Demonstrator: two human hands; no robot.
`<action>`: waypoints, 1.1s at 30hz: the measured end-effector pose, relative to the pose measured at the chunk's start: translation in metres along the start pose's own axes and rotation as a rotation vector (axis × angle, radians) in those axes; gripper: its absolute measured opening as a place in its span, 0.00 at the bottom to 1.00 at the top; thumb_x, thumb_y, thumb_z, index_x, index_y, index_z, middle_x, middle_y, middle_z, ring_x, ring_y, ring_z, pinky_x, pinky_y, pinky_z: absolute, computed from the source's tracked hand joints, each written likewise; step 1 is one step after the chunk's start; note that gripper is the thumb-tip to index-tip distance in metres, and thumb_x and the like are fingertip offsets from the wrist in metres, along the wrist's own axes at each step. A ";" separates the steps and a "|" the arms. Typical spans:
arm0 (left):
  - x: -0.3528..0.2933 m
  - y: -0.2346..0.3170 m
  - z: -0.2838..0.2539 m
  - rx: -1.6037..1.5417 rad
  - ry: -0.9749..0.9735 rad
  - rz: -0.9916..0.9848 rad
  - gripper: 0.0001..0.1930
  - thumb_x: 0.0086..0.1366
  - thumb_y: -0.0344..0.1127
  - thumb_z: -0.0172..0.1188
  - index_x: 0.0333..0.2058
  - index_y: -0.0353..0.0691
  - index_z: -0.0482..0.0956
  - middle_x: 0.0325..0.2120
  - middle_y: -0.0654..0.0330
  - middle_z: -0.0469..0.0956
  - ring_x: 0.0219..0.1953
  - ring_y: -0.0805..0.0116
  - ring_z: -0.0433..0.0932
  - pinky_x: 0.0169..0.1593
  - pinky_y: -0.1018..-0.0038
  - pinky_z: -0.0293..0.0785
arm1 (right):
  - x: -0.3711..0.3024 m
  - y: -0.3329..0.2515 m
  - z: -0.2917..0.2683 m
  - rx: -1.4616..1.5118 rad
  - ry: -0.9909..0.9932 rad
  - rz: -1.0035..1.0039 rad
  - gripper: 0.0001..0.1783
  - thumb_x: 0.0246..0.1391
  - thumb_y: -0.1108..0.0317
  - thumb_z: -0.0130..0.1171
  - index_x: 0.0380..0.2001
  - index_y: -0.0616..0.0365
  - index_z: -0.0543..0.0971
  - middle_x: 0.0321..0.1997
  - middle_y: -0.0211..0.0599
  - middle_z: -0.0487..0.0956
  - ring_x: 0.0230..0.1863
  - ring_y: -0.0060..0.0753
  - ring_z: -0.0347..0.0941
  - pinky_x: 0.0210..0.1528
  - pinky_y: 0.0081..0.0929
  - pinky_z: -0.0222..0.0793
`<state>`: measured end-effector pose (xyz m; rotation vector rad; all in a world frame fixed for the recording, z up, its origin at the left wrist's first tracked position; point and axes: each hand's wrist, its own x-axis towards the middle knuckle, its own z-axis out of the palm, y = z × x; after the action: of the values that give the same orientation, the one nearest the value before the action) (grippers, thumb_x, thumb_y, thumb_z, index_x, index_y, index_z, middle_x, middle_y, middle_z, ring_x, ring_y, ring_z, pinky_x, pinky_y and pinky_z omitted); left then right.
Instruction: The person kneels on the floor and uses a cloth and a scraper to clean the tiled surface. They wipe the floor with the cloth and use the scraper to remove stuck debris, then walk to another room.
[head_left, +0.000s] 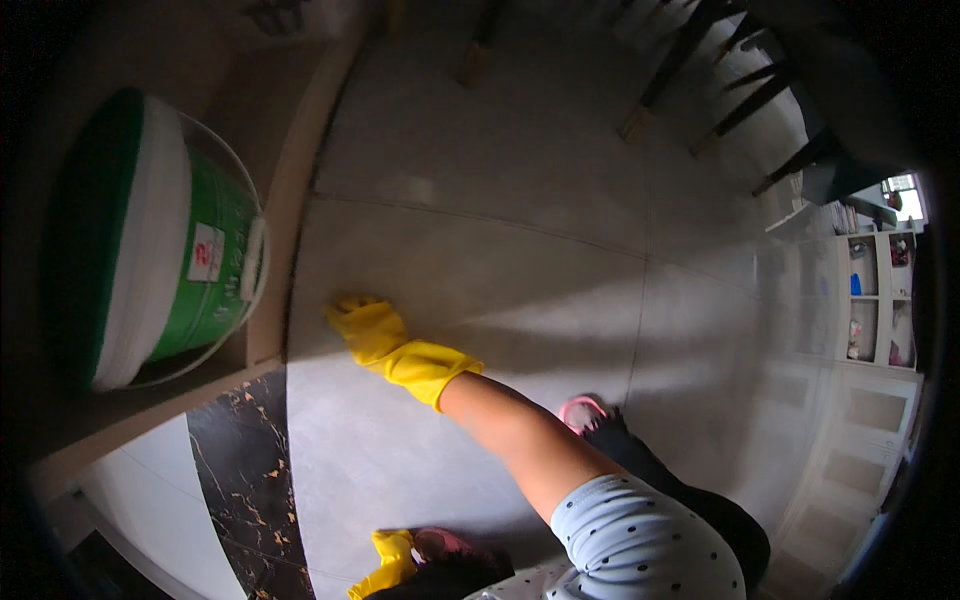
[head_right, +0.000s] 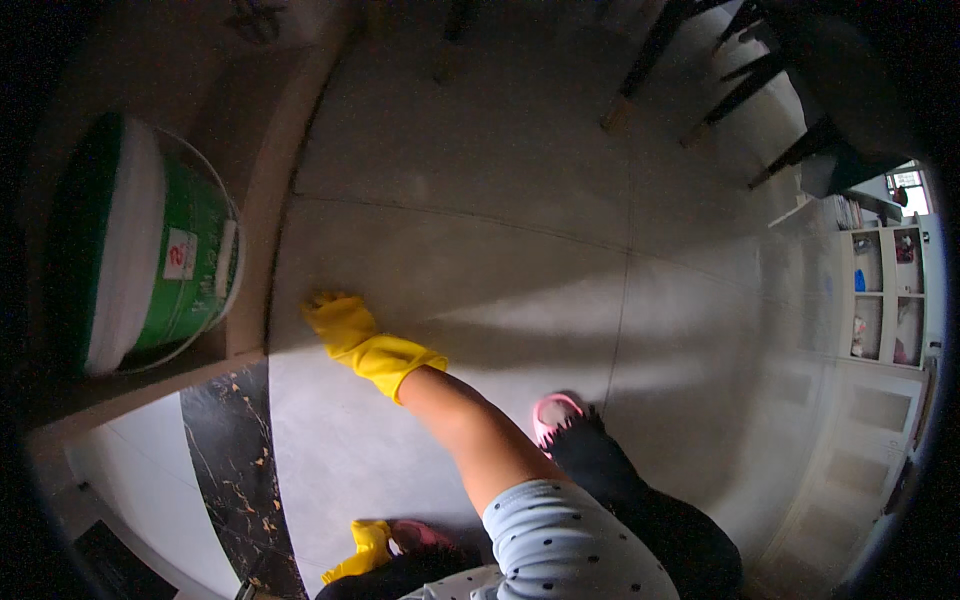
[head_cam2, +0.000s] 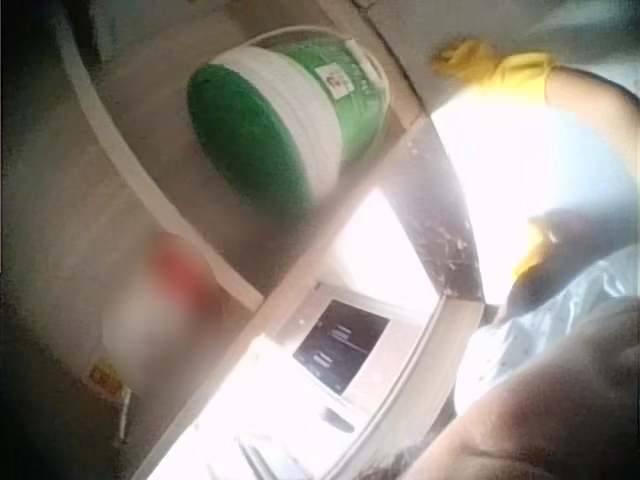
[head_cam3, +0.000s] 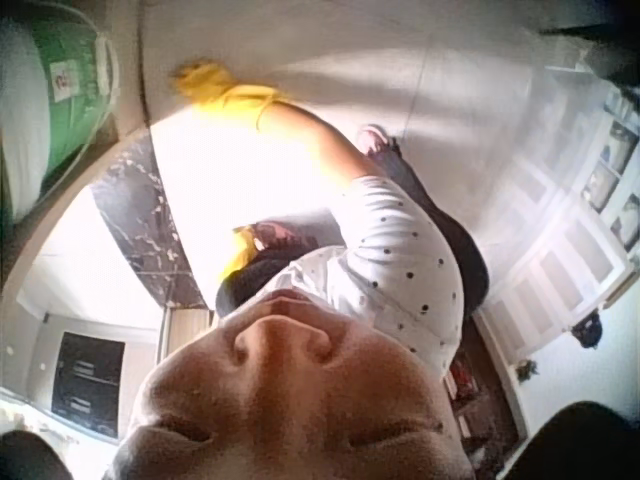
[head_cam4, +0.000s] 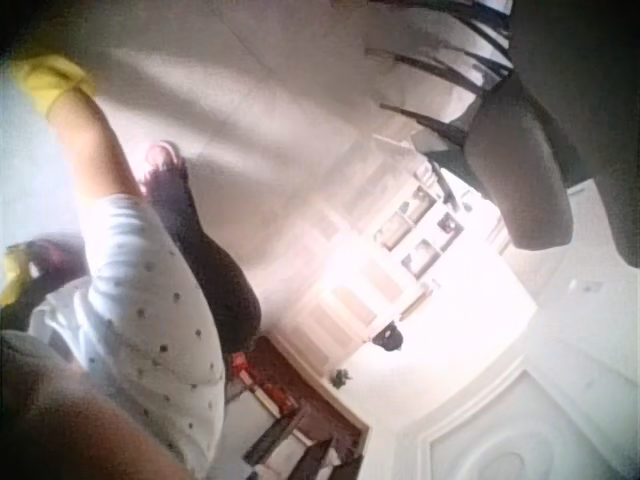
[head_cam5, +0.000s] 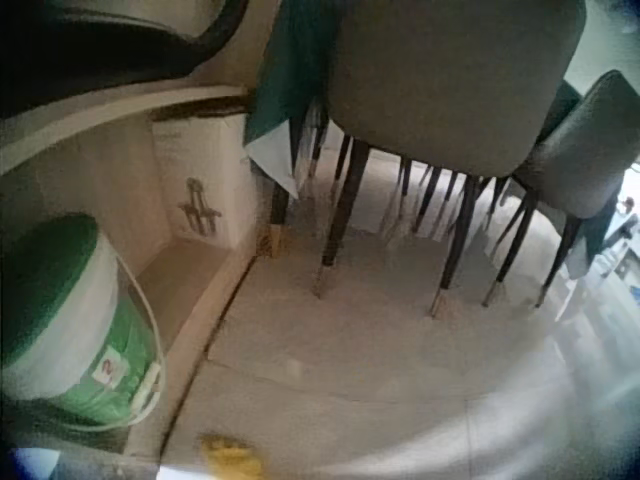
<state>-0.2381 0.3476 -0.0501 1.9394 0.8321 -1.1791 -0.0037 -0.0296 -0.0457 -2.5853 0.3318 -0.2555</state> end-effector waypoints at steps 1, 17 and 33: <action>0.005 -0.001 0.003 0.007 -0.003 0.008 0.07 0.60 0.20 0.45 0.36 0.39 0.66 0.23 0.56 0.74 0.23 0.65 0.73 0.28 0.69 0.74 | -0.012 0.000 -0.001 0.120 0.018 0.007 0.20 0.48 0.68 0.59 0.48 0.46 0.77 0.50 0.38 0.78 0.48 0.44 0.76 0.51 0.38 0.70; -0.016 0.003 -0.001 -0.054 0.084 0.084 0.07 0.60 0.19 0.43 0.35 0.37 0.66 0.21 0.56 0.73 0.21 0.66 0.72 0.25 0.71 0.71 | -0.267 0.040 -0.074 0.029 0.627 0.769 0.21 0.56 0.64 0.58 0.53 0.56 0.75 0.49 0.46 0.78 0.47 0.50 0.74 0.52 0.41 0.69; 0.012 -0.027 -0.013 -0.119 0.075 0.159 0.08 0.57 0.20 0.41 0.30 0.37 0.70 0.20 0.55 0.73 0.19 0.64 0.70 0.20 0.70 0.68 | -0.144 0.063 -0.110 0.499 0.554 0.492 0.18 0.57 0.61 0.58 0.50 0.53 0.76 0.46 0.46 0.79 0.45 0.51 0.75 0.49 0.41 0.70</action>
<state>-0.2496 0.3743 -0.0632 1.9233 0.7535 -0.9475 -0.1795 -0.0937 -0.0014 -1.8361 0.9471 -0.7621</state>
